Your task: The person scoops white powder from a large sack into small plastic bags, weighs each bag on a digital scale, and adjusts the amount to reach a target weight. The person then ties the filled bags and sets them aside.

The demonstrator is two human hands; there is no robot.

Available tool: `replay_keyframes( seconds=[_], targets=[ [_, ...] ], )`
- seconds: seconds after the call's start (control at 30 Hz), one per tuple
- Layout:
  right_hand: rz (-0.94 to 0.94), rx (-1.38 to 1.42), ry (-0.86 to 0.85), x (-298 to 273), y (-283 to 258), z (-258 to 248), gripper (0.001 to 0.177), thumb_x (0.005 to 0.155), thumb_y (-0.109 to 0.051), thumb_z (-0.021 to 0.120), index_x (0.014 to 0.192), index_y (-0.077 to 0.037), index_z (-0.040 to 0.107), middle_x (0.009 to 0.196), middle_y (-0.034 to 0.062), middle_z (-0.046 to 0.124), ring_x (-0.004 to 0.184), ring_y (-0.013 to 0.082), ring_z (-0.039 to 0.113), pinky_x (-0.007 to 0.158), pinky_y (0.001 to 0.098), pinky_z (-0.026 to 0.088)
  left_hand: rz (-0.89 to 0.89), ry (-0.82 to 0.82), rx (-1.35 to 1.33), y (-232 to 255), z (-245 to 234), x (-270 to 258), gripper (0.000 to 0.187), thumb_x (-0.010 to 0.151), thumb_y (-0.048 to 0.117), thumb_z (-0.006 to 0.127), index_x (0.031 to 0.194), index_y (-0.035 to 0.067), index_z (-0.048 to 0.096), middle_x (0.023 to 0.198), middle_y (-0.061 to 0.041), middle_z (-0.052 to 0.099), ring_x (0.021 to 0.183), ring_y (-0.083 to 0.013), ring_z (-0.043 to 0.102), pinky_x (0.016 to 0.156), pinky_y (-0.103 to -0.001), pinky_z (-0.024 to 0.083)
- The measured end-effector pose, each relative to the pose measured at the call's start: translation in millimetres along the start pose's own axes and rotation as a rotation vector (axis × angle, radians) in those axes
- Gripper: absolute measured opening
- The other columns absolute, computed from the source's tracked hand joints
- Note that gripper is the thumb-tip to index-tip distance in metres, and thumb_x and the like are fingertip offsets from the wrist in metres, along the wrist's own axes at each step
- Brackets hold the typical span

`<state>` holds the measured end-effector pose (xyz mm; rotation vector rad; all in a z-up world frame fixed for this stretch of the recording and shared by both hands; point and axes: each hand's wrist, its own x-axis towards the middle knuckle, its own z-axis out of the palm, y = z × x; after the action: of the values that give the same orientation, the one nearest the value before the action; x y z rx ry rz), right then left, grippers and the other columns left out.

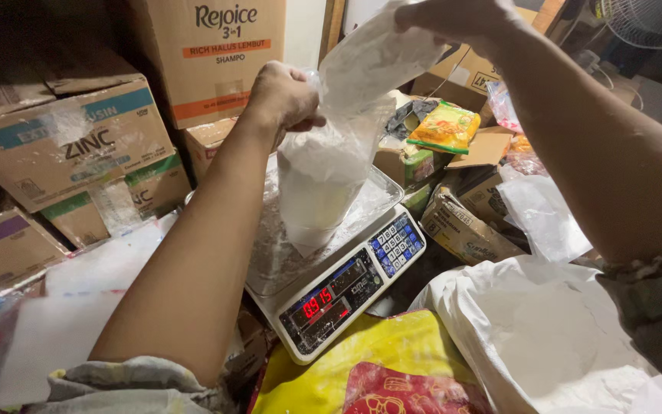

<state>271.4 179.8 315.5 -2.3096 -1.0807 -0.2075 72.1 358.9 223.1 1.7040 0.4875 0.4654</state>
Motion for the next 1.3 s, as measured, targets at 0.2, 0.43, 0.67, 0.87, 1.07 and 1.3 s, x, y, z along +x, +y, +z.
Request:
replay_keyframes(
  seconds=[0.2,0.43,0.67,0.87,1.07,1.3],
  targets=[
    [-0.158,-0.252,0.14,-10.6,-12.4,18.1,0.059,0.079,-0.046,0.085,0.121,-0.007,0.07,0.09,0.0132,0.075,0.073,0.0204,0.074,0.066,0.0334,0.061,0.048,-0.056,-0.197,-4.0,-5.3,-0.6,0.038,0.08,-0.004,0.056,0.115,-0.001,0.069,0.082,-0.007,0.074,0.061,-0.0143,0.075,0.054,-0.025,0.06],
    [-0.087,-0.379,0.066,-6.1,-17.5,17.1,0.053,0.087,-0.052,0.076,0.119,-0.009,0.072,0.091,0.0124,0.075,0.071,0.0236,0.073,0.066,0.0373,0.06,0.063,-0.056,-0.295,-14.1,-6.6,2.4,0.066,0.081,-0.003,0.053,0.147,-0.002,0.046,0.09,-0.01,0.073,0.067,-0.0145,0.075,0.061,-0.024,0.06],
    [-0.108,-0.022,0.011,-13.3,5.1,10.3,0.038,0.086,-0.039,0.077,0.11,-0.009,0.077,0.093,0.0073,0.074,0.076,0.0195,0.071,0.068,0.0344,0.059,0.096,-0.052,-0.333,-18.8,-5.3,-0.2,0.061,0.086,0.005,0.054,0.146,0.001,0.046,0.096,-0.008,0.074,0.071,-0.0138,0.076,0.062,-0.025,0.059],
    [0.194,0.368,0.016,-31.7,3.1,-9.8,0.054,0.078,-0.023,0.081,0.125,-0.003,0.064,0.125,0.0222,0.064,0.096,0.0298,0.074,0.074,0.0343,0.066,0.053,0.024,-0.237,-15.0,-0.5,-3.3,0.046,0.084,0.012,0.064,0.13,0.01,0.058,0.102,-0.006,0.075,0.072,-0.0134,0.075,0.063,-0.027,0.058],
    [0.348,0.496,-0.012,-38.7,-0.3,-20.1,0.067,0.079,-0.019,0.075,0.135,0.007,0.048,0.12,0.0376,0.063,0.105,0.042,0.075,0.08,0.0391,0.063,0.076,0.032,-0.202,-16.8,0.0,-6.8,0.042,0.086,0.012,0.063,0.127,0.012,0.059,0.106,-0.005,0.075,0.071,-0.0132,0.076,0.062,-0.028,0.058],
    [0.341,0.465,-0.035,-13.6,24.7,-21.3,0.071,0.08,-0.029,0.077,0.131,0.013,0.053,0.119,0.0364,0.066,0.101,0.0403,0.077,0.082,0.0375,0.064,0.076,0.049,-0.188,-15.9,1.2,-7.2,0.037,0.089,0.018,0.067,0.126,0.014,0.06,0.105,-0.006,0.076,0.066,-0.0142,0.076,0.056,-0.027,0.056]
  ],
)
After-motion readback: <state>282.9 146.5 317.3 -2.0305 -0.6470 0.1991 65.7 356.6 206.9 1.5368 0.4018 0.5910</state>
